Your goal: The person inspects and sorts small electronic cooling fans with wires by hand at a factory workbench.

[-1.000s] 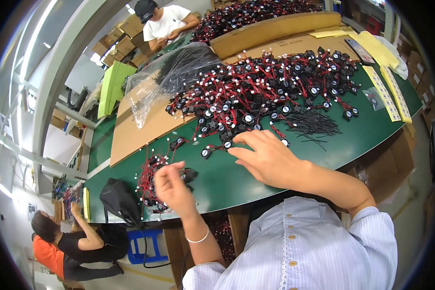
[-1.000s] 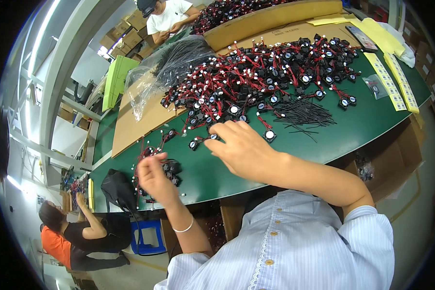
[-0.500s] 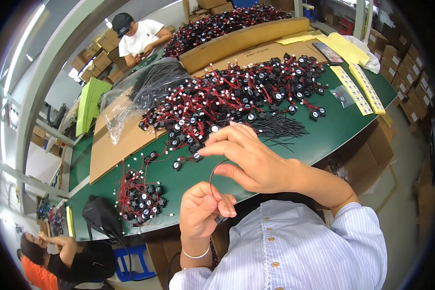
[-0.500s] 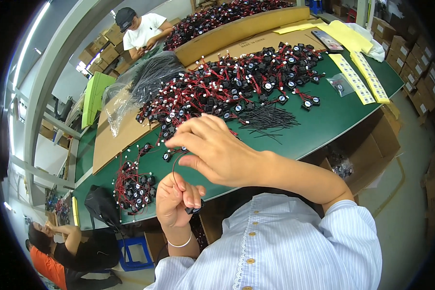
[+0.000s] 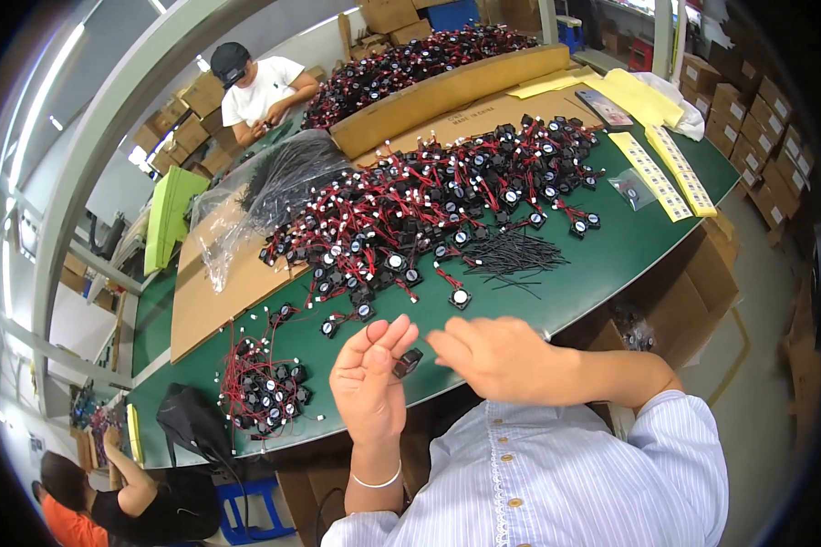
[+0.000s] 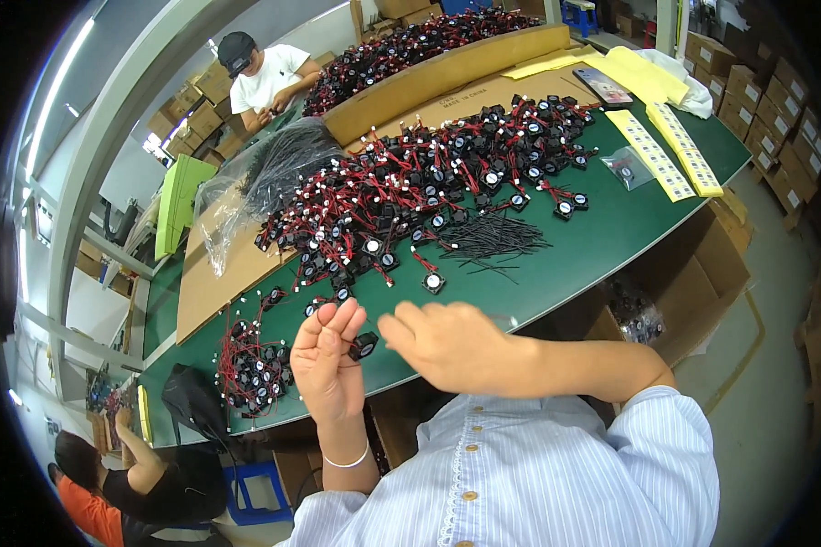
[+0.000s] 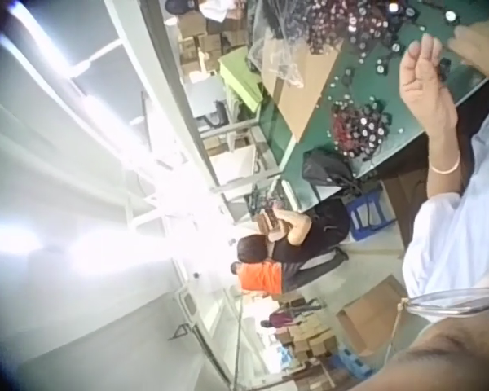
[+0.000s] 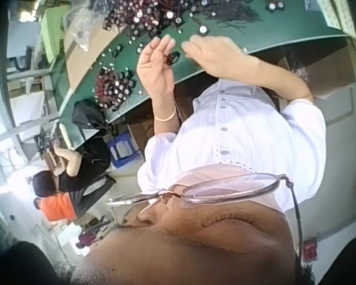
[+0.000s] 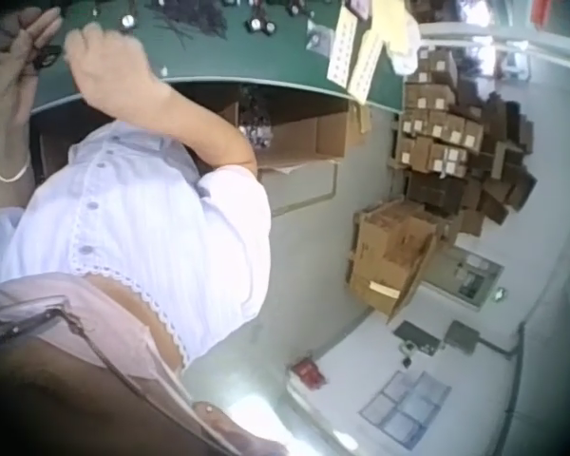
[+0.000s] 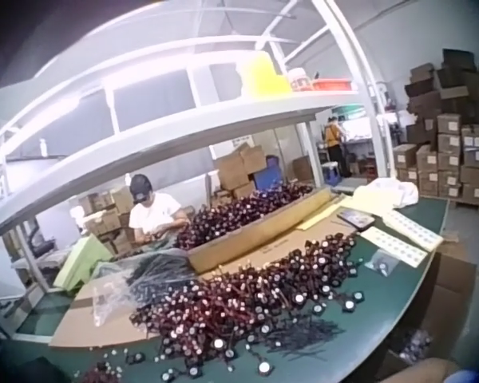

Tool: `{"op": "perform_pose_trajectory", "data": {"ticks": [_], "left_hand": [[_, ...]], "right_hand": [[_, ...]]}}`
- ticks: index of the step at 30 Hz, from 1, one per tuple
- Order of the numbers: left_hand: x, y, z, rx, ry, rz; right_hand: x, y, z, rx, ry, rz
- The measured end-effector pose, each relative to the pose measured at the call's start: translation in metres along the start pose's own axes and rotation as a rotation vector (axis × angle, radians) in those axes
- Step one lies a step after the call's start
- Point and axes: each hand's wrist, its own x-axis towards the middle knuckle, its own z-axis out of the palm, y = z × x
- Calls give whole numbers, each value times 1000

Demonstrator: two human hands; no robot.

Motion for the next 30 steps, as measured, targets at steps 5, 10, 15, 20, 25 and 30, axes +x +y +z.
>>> {"op": "perform_pose_trajectory", "data": {"ticks": [5, 10, 15, 20, 25, 30], "left_hand": [[-4, -12, 10, 165, -47, 92], [0, -15, 5, 758, -234, 251], [-1, -16, -5, 388, -438, 48], [3, -19, -3, -72, -444, -100], [9, -24, 0, -264, -259, -20], [12, -28, 12, 144, -108, 221]], "right_hand": [[-8, -7, -7, -86, -157, -128], [-3, 2, -30, 76, -86, -118], [21, 29, -55, 405, -36, -112], [24, 65, -21, 632, 161, -30], [-4, 62, 19, 315, 374, -86], [-19, 38, 20, 257, 219, -208]]}}
